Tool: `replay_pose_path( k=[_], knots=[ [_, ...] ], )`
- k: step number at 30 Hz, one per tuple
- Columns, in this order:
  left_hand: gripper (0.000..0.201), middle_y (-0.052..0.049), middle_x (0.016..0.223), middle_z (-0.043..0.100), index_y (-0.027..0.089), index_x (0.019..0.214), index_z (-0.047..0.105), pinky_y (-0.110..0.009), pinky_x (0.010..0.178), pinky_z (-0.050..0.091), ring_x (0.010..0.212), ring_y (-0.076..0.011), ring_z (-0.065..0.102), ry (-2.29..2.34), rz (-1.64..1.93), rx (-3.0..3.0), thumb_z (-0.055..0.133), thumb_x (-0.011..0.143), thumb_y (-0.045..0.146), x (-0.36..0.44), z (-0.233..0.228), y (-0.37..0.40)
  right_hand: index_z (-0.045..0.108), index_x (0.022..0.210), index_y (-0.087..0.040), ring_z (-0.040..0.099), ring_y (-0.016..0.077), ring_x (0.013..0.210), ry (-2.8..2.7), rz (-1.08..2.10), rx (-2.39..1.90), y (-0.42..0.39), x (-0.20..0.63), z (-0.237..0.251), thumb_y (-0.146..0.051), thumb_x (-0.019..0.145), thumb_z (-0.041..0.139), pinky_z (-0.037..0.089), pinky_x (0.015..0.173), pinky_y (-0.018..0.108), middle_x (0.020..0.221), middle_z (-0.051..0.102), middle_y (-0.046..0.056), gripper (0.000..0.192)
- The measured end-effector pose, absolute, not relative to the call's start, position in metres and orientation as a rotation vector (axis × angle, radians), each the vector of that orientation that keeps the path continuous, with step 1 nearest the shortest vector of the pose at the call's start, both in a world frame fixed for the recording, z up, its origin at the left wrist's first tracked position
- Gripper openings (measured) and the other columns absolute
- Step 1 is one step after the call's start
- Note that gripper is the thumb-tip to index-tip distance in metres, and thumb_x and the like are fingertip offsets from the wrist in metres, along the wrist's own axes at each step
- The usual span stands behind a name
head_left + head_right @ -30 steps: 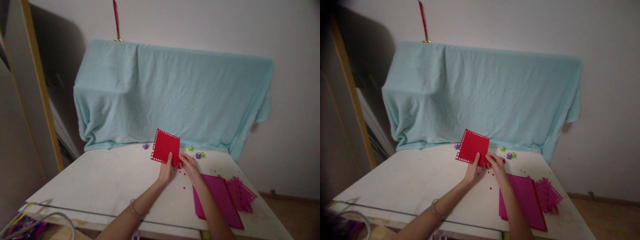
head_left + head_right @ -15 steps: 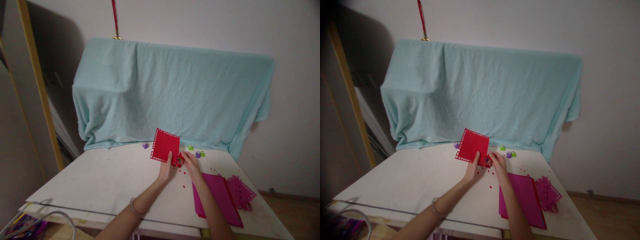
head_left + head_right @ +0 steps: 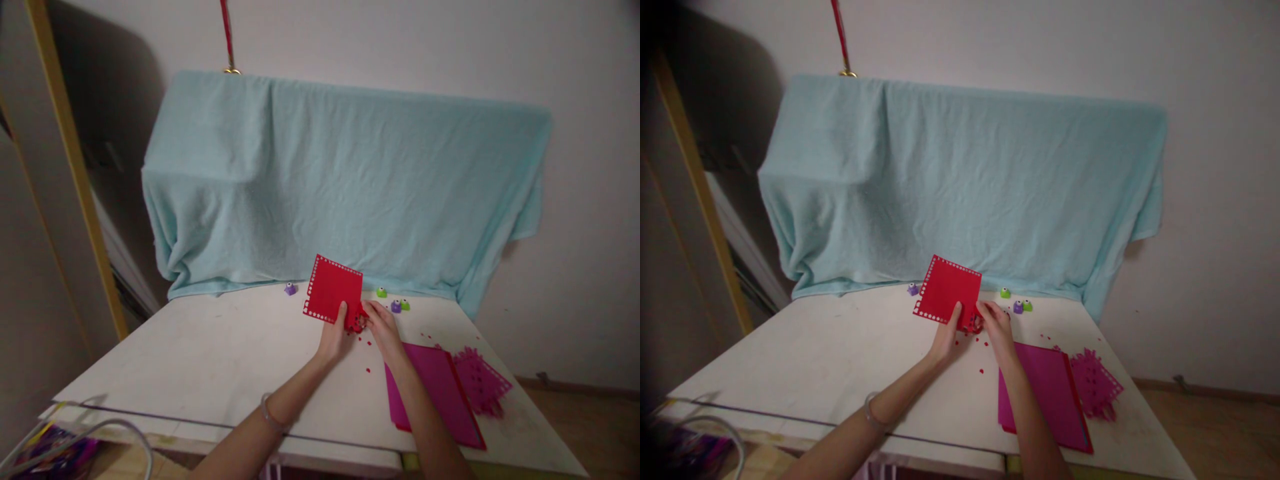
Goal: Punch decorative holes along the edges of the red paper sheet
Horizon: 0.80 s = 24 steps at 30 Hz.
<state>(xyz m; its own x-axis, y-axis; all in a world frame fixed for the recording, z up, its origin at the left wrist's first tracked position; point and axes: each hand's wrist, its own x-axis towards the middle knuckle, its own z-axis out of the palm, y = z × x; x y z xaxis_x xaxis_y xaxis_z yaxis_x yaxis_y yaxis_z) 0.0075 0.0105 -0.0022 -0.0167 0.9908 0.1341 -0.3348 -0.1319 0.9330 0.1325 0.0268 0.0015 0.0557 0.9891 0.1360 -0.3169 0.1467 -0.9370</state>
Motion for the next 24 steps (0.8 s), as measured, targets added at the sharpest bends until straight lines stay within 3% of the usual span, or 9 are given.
replay_pose_path(
  k=[10,17,24],
  knots=[
    [0.056,-0.012,0.121,0.065,0.015,0.117,0.062,-0.040,0.104,0.040,0.113,-0.0273,0.059,0.895,1.486,1.033,0.053,0.085,0.060,0.0084,-0.0035,0.0120,0.070,0.086,-0.021,0.061,0.0168,0.063,-1.001,1.241,-0.881,0.0261,0.1307,-0.0021,-0.046,0.069,0.079,0.045,0.056,0.028,0.076,0.070,0.003,0.031],
    [0.057,-0.012,0.096,0.072,0.014,0.101,0.067,-0.043,0.098,0.045,0.102,-0.0302,0.064,0.916,1.425,1.039,0.053,0.081,0.065,0.0098,-0.0081,0.0122,0.070,0.086,-0.020,0.056,0.0145,0.052,-0.999,1.290,-0.867,0.0244,0.1291,-0.0004,-0.048,0.068,0.078,0.041,0.049,0.027,0.068,0.067,0.001,0.034],
    [0.057,-0.011,0.093,0.072,0.014,0.105,0.066,-0.040,0.093,0.048,0.095,-0.0281,0.065,0.897,1.410,1.065,0.052,0.082,0.065,0.0114,-0.0114,0.0122,0.067,0.082,-0.020,0.049,0.0111,0.046,-1.039,1.245,-0.928,0.0264,0.1336,-0.0055,-0.051,0.072,0.074,0.035,0.043,0.024,0.060,0.061,-0.002,0.033]
  ],
)
